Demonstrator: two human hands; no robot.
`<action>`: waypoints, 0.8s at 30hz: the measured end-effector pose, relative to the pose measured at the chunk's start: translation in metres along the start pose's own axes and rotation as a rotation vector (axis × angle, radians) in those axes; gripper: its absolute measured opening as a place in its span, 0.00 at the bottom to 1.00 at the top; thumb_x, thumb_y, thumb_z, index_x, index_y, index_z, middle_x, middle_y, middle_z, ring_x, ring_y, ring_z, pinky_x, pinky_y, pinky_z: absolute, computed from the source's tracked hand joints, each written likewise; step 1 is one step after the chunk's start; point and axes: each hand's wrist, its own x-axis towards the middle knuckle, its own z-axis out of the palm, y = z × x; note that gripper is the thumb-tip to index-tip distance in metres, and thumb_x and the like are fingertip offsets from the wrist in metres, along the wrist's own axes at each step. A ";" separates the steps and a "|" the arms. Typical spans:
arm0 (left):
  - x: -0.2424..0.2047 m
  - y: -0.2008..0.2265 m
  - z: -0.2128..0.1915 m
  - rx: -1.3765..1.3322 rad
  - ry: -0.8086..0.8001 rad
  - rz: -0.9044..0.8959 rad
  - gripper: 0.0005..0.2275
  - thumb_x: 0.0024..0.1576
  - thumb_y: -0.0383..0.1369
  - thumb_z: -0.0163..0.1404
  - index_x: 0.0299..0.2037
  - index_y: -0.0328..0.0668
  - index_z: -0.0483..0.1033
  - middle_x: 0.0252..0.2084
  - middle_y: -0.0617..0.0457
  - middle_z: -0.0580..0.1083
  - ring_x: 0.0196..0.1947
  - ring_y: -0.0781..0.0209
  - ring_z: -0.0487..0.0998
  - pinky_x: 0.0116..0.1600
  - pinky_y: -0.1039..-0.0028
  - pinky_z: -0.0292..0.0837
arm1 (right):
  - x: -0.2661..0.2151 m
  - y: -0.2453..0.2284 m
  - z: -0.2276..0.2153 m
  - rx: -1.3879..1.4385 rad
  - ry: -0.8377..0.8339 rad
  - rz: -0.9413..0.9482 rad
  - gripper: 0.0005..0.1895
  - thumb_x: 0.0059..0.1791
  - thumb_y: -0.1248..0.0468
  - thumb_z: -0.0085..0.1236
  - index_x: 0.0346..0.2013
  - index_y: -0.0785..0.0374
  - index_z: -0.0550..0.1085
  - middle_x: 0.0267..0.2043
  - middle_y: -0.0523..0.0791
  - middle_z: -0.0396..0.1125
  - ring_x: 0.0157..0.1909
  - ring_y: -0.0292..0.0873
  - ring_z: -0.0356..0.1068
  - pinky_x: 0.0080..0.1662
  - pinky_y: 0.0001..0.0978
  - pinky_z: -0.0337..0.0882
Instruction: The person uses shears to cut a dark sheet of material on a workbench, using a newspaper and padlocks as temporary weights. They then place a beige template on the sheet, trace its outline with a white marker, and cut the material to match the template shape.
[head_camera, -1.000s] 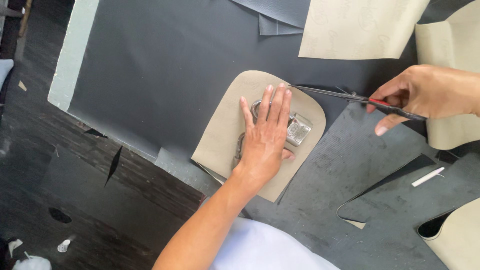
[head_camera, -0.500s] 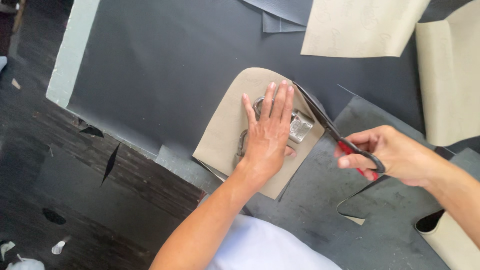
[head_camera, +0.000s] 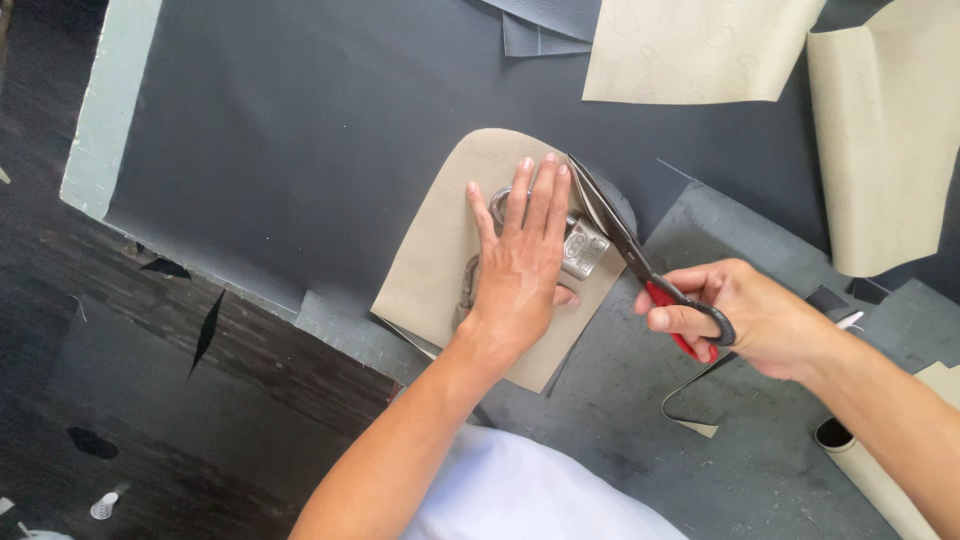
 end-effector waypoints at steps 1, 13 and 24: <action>0.001 -0.001 0.000 -0.006 0.001 0.003 0.63 0.29 0.43 0.73 0.73 0.34 0.40 0.76 0.46 0.43 0.77 0.47 0.40 0.74 0.29 0.29 | 0.000 -0.005 -0.003 -0.075 0.029 0.033 0.20 0.37 0.57 0.72 0.36 0.70 0.82 0.17 0.41 0.64 0.18 0.37 0.58 0.23 0.31 0.58; -0.008 -0.016 0.004 -0.188 0.137 0.014 0.64 0.29 0.44 0.73 0.74 0.35 0.37 0.77 0.34 0.36 0.78 0.35 0.33 0.79 0.43 0.29 | 0.021 -0.063 -0.043 -0.943 0.217 0.022 0.28 0.33 0.49 0.80 0.43 0.59 0.84 0.22 0.46 0.68 0.26 0.42 0.63 0.33 0.38 0.64; -0.008 -0.018 0.007 -0.188 0.137 0.029 0.65 0.30 0.45 0.73 0.74 0.33 0.36 0.77 0.34 0.36 0.78 0.35 0.32 0.79 0.44 0.29 | 0.031 -0.085 -0.028 -0.926 0.202 -0.096 0.29 0.32 0.49 0.79 0.41 0.62 0.83 0.20 0.45 0.68 0.25 0.41 0.65 0.31 0.37 0.67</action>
